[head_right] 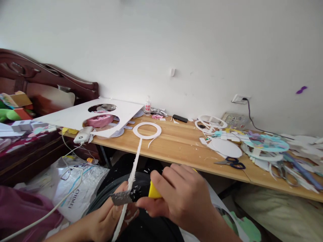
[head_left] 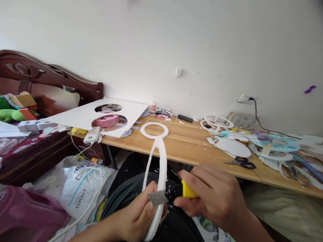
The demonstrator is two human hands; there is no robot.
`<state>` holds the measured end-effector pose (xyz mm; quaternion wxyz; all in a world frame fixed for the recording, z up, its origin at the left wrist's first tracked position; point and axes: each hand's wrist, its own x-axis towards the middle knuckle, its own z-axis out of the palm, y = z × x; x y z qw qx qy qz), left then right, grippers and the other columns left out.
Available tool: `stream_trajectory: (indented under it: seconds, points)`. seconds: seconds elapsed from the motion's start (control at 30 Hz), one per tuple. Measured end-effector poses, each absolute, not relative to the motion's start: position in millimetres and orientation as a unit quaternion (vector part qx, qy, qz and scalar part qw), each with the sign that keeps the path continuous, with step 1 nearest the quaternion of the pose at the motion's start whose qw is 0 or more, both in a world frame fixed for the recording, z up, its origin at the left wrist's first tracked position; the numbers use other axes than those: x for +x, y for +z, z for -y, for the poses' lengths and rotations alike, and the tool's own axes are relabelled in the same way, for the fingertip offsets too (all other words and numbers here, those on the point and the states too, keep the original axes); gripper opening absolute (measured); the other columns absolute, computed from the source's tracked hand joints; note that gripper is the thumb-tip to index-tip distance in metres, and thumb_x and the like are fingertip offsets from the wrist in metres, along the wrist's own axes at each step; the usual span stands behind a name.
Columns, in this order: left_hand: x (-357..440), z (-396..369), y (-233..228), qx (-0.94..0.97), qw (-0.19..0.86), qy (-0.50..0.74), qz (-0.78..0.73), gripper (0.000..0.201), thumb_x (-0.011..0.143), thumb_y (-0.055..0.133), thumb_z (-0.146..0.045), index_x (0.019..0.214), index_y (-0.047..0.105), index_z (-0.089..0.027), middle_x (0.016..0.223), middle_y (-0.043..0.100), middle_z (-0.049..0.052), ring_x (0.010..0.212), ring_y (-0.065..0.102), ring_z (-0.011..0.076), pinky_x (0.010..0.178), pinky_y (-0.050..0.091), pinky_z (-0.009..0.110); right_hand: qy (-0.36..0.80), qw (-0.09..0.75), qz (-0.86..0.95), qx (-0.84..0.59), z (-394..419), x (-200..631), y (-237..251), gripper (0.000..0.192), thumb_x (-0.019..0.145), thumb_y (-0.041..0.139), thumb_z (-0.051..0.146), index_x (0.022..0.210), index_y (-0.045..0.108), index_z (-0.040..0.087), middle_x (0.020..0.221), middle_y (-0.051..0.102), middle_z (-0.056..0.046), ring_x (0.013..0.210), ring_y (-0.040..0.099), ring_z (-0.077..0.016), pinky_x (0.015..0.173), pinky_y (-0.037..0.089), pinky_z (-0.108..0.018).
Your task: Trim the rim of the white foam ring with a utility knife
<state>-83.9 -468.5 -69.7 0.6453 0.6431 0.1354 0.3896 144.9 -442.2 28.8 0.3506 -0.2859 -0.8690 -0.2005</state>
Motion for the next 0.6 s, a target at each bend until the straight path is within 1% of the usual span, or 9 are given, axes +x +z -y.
stream_trajectory:
  seconds: [0.17,0.4,0.5,0.6]
  points:
    - [-82,467,-69,0.614,0.665,0.41,-0.114,0.027,0.102,0.031,-0.048,0.102,0.041,-0.022,0.071,0.034,-0.005,0.055,0.032,0.0075,0.048,0.028,0.017,-0.226,0.354,0.855,-0.304,438,150,30,0.04,0.095,0.054,0.051,0.091,0.067,0.014,0.069,0.062,-0.004,0.066,0.057,-0.0158,0.065,0.04,-0.029]
    - [-82,468,-69,0.636,0.647,0.404,-0.118,0.027,0.103,0.03,-0.046,0.109,0.043,-0.023,0.075,0.037,-0.003,0.059,0.034,0.0075,0.051,0.03,0.016,-0.211,0.36,0.86,-0.294,434,143,30,0.044,0.094,0.053,0.055,0.091,0.068,0.013,0.068,0.063,-0.005,0.069,0.058,-0.0167,0.068,0.041,-0.029]
    - [-83,469,-70,0.619,0.659,0.413,-0.109,0.026,0.103,0.03,-0.046,0.107,0.042,-0.024,0.073,0.034,-0.004,0.058,0.032,0.0073,0.049,0.029,0.015,-0.218,0.359,0.854,-0.308,430,147,28,0.042,0.096,0.052,0.053,0.089,0.067,0.014,0.069,0.064,-0.004,0.067,0.058,-0.0154,0.067,0.04,-0.028]
    - [-83,468,-71,0.64,0.649,0.394,-0.117,0.026,0.103,0.03,-0.047,0.107,0.041,-0.024,0.074,0.035,-0.004,0.059,0.033,0.0078,0.05,0.03,0.015,-0.211,0.364,0.85,-0.317,430,147,26,0.042,0.096,0.051,0.053,0.09,0.067,0.014,0.069,0.063,-0.004,0.066,0.058,-0.0156,0.065,0.04,-0.028]
